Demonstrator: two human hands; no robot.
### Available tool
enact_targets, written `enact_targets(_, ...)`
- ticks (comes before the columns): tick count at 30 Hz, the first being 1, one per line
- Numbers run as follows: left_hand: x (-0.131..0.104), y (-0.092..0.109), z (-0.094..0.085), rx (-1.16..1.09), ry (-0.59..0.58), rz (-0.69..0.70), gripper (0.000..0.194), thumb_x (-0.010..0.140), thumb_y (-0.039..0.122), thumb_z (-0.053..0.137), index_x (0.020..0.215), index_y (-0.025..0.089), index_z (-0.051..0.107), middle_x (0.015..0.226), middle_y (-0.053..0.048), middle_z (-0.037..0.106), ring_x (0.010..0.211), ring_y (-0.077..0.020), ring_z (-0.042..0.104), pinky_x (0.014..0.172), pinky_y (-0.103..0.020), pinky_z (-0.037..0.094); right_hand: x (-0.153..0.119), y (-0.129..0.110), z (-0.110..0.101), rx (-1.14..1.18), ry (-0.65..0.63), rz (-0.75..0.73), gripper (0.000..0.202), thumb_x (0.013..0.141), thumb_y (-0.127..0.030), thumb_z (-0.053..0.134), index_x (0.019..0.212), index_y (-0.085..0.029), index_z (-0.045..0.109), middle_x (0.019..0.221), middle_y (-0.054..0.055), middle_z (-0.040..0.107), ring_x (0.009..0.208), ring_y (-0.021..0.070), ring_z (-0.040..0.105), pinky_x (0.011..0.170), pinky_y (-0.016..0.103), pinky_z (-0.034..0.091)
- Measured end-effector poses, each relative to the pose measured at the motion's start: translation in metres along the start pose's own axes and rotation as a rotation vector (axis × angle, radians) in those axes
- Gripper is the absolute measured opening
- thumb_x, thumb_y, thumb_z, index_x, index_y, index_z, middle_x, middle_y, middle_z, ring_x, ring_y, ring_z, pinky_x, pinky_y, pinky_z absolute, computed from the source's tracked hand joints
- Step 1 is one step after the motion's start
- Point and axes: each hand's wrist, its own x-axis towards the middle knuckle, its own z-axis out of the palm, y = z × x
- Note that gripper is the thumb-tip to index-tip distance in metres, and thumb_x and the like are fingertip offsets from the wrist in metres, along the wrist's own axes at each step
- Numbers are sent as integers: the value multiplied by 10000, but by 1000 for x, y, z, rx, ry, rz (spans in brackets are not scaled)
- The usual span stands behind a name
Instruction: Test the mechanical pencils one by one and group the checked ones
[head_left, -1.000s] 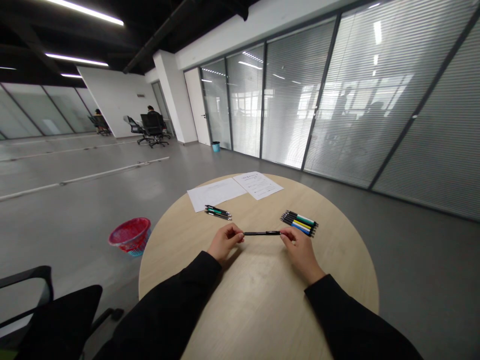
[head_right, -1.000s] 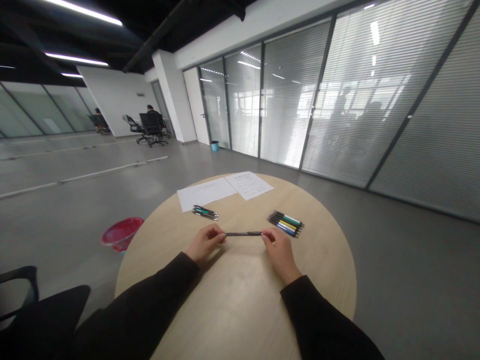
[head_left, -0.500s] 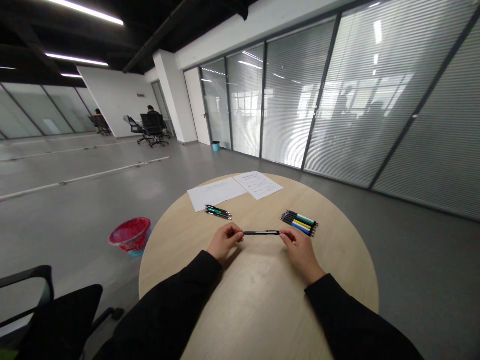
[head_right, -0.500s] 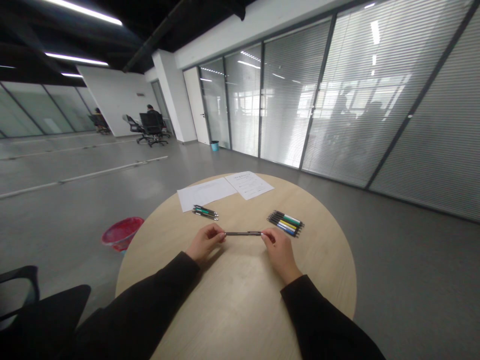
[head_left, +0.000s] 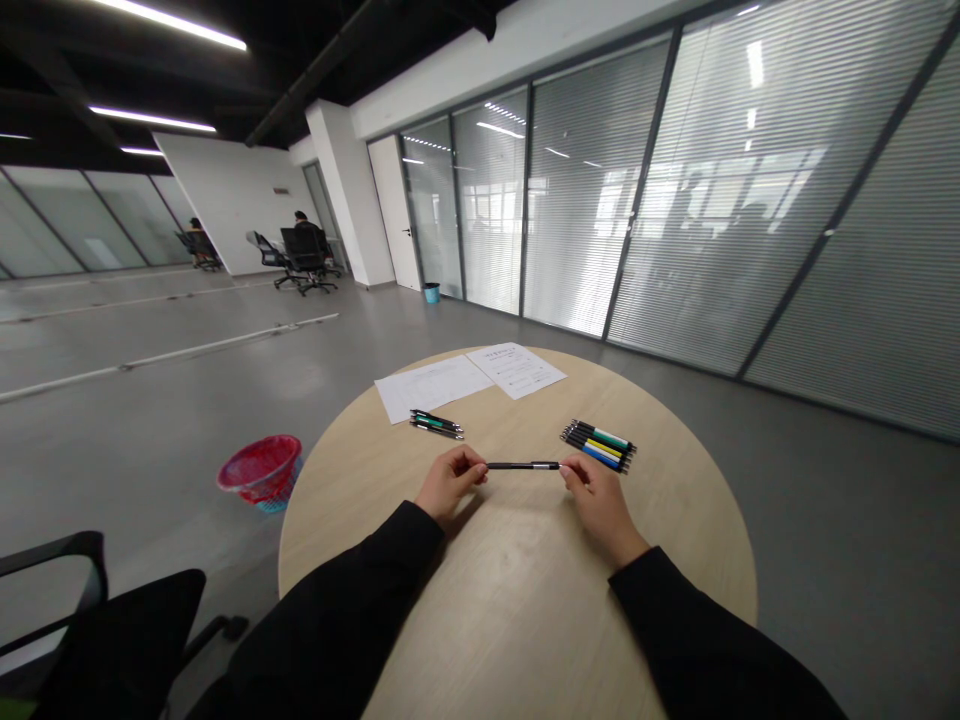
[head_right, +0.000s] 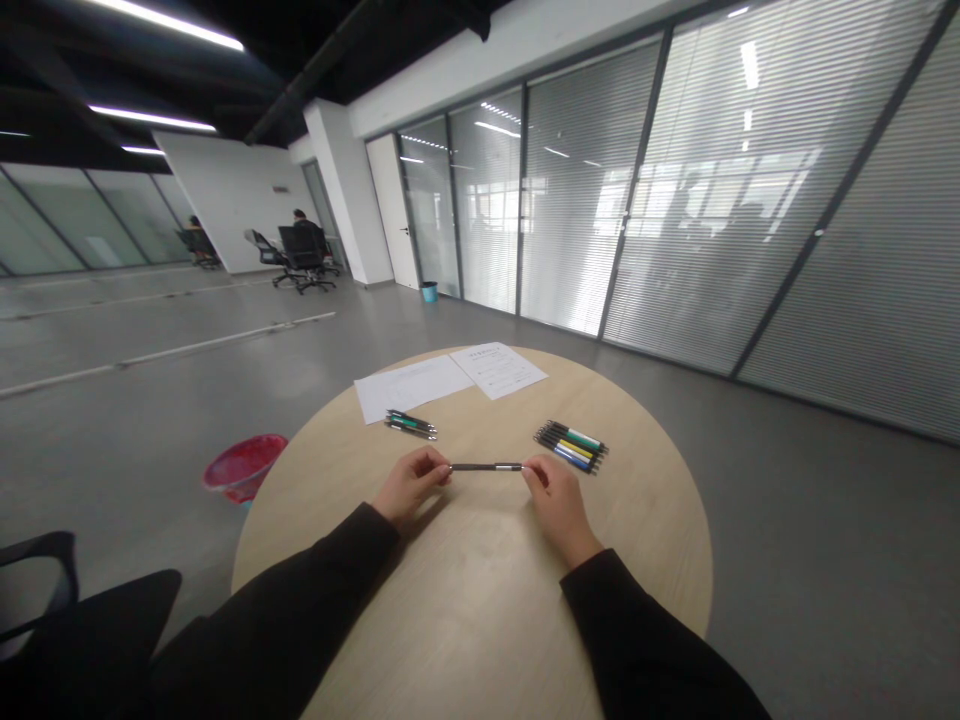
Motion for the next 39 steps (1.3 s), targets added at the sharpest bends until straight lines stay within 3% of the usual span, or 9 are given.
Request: enact_targets(39, -2, 9, 2, 14, 8, -8, 331, 711, 432, 789, 720, 152, 613, 619, -4, 644, 575, -123, 582, 592, -254, 456, -2, 4, 5, -8, -79, 10, 380, 986, -368, 381, 636, -221, 389, 587, -32, 419, 580, 145, 421, 561, 278, 288)
